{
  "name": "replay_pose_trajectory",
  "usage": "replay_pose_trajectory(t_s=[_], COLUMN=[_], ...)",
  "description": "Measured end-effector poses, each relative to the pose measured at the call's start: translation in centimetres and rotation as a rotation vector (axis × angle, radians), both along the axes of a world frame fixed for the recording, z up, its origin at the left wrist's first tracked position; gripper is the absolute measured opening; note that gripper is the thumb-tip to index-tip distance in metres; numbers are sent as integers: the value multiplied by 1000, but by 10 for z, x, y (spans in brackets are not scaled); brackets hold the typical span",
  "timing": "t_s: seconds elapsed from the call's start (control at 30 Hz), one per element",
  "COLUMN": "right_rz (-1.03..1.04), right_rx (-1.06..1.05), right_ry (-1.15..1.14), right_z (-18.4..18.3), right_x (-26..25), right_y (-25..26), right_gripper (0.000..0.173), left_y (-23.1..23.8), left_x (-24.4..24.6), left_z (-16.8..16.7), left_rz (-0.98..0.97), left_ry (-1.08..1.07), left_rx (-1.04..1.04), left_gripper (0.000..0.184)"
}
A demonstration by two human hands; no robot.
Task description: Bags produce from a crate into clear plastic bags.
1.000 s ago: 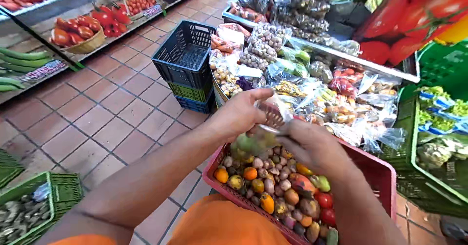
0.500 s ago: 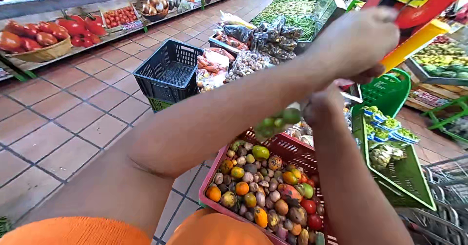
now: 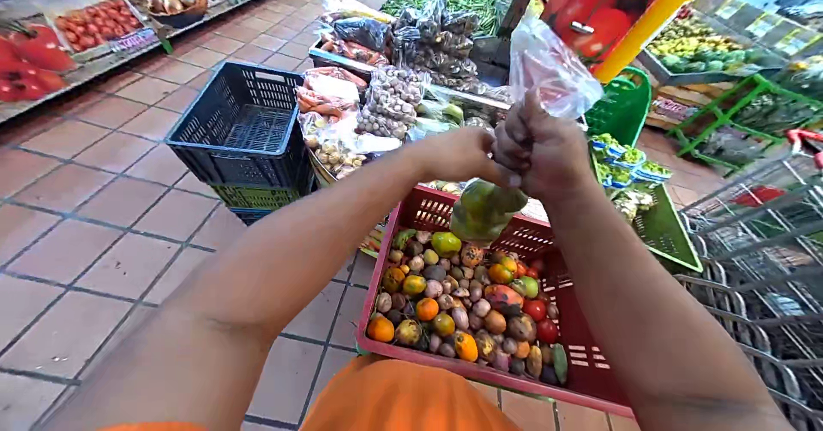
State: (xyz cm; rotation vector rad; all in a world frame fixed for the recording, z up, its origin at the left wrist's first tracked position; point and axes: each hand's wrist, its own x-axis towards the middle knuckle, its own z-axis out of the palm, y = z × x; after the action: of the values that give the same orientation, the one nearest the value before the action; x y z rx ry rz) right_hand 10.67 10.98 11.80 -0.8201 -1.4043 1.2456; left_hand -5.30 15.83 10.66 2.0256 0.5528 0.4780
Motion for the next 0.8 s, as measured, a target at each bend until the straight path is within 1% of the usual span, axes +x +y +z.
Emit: replay_pose_trajectory(t_s=[0.07,0.13,0.17,0.2,0.27,0.33,0.37,0.4,0.43,0.47,0.5,0.53,0.57,0.6,0.63,0.67,0.7,0.73,0.77,0.8], right_rz=[45,12,-22,-55,-142,-254,-321,-389,-401,-313,-191,-72,7,2,-63,-179,-312,-432,-517,-576], right_rx=[3,6,4,12,46,136,221,320,414,488,527,587,635,698,746,782,793,794,784,756], right_ry=[2,16,40,71,143,208,148,-60,-403,-794,-1104,-1328,-1462,-1460,-1407,-1333,-1225,-1057,-817,-520], right_z=[17,35,44,53,66,68,61,49,35,19,4,-7,-7,2,14,23,23,10,-17,-57], right_x=[-8,-13,-12,-6,16,45,58,66,66,56,40,25,20,25,39,56,74,86,90,83], right_y=[-8,-16,-20,-24,-33,-39,-38,-37,-41,-50,-61,-72,-83,-91,-97,-97,-87,-65,-35,0], right_gripper=[53,55,55,53,51,56,54,48,39,34,32,30,27,21,18,20,24,29,28,21], left_y=[-4,-11,-12,-16,-25,-33,-36,-38,-40,-42,-44,-46,-48,-50,-53,-56,-60,-63,-63,-58], left_x=[17,24,20,13,-7,-26,-33,-40,-47,-53,-59,-65,-72,-80,-86,-89,-85,-76,-62,-46], left_z=[-22,-35,-35,-33,-23,-13,-9,-6,-4,-3,-3,-7,-12,-15,-18,-17,-10,1,12,17], left_rz=[-108,-175,-184,-155,-80,-15,22,61,95,124,140,135,113,83,46,3,-11,25,82,131], left_ry=[-32,-163,-206,-244,-295,-328,-320,-304,-275,-237,-193,-154,-132,-136,-174,-237,-288,-329,-377,-446], left_rx=[-29,-172,-239,-290,-320,-282,-246,-207,-159,-102,-37,25,70,93,94,83,71,50,6,-75], left_gripper=[33,21,21,22,23,21,20,18,16,15,16,16,17,18,18,18,18,18,17,17])
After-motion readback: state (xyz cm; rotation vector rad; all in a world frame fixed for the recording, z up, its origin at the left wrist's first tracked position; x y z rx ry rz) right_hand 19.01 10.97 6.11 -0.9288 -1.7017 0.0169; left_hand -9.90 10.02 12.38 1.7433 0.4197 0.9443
